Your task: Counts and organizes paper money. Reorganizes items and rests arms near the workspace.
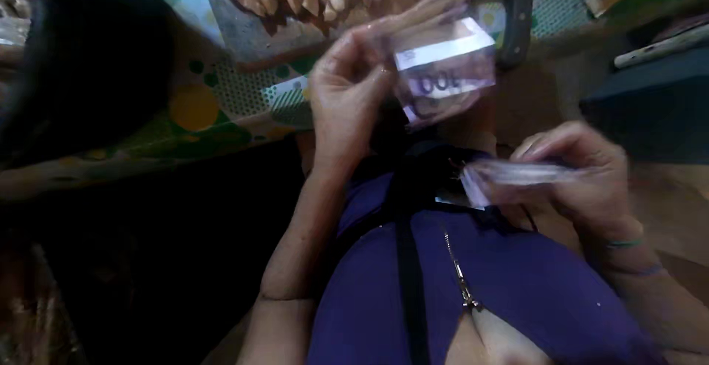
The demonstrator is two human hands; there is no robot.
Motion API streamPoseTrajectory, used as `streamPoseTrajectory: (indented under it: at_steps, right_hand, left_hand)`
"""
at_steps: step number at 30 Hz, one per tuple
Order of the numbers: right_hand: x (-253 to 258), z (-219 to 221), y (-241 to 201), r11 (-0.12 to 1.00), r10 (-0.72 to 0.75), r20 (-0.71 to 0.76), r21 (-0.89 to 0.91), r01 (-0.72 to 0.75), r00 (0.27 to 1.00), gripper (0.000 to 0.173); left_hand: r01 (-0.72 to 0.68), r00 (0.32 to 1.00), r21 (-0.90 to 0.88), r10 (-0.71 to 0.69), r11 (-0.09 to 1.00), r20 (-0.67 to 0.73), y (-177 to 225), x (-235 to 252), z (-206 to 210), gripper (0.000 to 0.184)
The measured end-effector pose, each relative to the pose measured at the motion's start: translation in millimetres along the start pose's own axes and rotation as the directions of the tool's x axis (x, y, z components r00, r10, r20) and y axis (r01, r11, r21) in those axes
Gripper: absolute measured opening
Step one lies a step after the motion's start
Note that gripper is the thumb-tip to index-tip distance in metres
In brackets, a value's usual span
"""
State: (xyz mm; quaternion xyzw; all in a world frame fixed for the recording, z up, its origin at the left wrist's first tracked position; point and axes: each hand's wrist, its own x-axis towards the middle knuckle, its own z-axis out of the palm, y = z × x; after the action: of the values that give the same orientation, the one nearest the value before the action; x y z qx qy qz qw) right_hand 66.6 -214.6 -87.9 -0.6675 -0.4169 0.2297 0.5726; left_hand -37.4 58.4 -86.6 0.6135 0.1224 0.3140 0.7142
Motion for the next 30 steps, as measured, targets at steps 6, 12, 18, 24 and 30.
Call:
streamPoseTrajectory:
  at_steps: [6,12,18,24,30]
  right_hand:
    - [-27,28,28,0.662,-0.25,0.138,-0.698,0.274,0.958,0.007]
    - [-18,54,45,0.451,-0.334,0.152,-0.841,0.299,0.93,0.014]
    - [-5,7,15,0.907,0.017,0.393,-0.393,0.151,0.919,0.031]
    - [2,32,13,0.746,-0.02,0.256,-0.64,0.184,0.967,0.049]
    - [12,32,20,0.836,0.049,0.278,-0.537,0.113,0.959,0.045]
  left_hand:
    - [-0.033,0.993,0.019,0.035,0.999,-0.109,6,-6,-15,0.027]
    - [-0.045,0.997,0.008,0.046,0.999,-0.054,3,-9,-9,0.028]
    - [-0.072,0.995,0.045,0.074,0.996,-0.061,3,-8,-18,0.028]
    - [-0.047,0.995,0.043,0.051,0.998,-0.081,0,-10,-10,0.029]
    - [0.044,0.999,-0.052,-0.046,0.998,-0.028,5,-11,4,0.034]
